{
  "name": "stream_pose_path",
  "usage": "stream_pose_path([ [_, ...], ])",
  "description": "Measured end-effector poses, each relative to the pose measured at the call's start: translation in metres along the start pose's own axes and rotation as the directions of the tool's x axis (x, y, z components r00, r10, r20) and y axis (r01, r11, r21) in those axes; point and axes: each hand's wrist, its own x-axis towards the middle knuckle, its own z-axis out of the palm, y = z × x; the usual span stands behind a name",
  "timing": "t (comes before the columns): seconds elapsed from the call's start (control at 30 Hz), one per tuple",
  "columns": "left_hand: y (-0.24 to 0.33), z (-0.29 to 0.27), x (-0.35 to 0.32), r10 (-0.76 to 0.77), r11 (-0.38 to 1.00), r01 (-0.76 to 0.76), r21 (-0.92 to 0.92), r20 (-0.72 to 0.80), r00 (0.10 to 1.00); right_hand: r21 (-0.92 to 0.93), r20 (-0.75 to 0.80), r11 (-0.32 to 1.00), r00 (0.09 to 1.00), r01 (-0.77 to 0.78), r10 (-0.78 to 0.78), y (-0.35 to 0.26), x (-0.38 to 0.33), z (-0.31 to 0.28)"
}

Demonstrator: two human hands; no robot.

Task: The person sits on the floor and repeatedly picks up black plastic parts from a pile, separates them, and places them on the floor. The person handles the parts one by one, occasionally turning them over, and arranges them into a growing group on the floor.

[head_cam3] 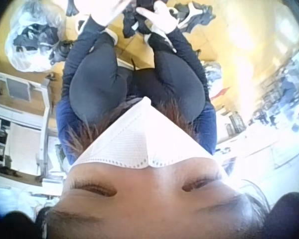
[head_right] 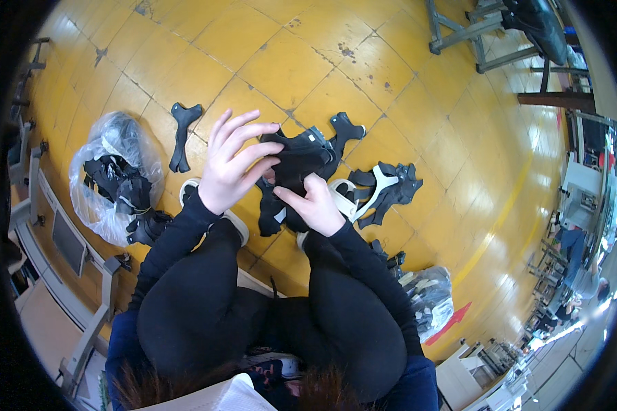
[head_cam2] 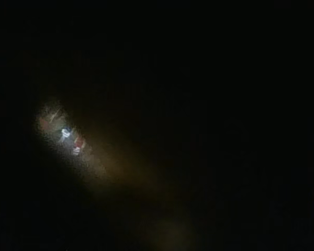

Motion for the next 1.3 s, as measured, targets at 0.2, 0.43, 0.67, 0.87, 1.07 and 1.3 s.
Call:
stream_pose_path([
  [0.2, -0.002, 0.002, -0.003, 0.115, 0.993, -0.112, -0.045, 0.074, 0.991, -0.109, -0.006, 0.994, 1.0, 0.029, -0.029, 0.012, -0.007, -0.008],
  [0.43, 0.002, -0.003, -0.005, 0.137, 0.984, -0.131, -0.117, 0.048, 0.989, -0.199, 0.108, 0.98, 0.994, -0.003, 0.025, -0.003, -0.007, -0.01],
  [0.67, -0.002, 0.006, -0.012, 0.171, 0.977, -0.172, -0.126, -0.022, 0.985, 0.275, 0.199, 0.936, 0.965, -0.22, 0.169, 0.007, -0.015, -0.015],
  [0.87, -0.002, 0.008, -0.013, 0.068, 0.987, -0.073, -0.143, -0.037, 0.997, 0.613, 0.147, 0.772, 0.984, -0.167, 0.096, 0.012, -0.01, -0.004],
  [1.07, -0.006, 0.011, -0.012, -0.016, 0.881, 0.005, -0.473, -0.019, 1.0, 0.726, -0.023, 0.678, 0.983, -0.11, 0.184, 0.032, -0.009, -0.012],
  [1.3, -0.017, 0.011, -0.029, -0.612, 0.343, 0.594, -0.727, 0.307, 0.729, 0.722, -0.302, 0.687, 0.932, 0.086, 0.201, 0.017, 0.008, -0.017],
])
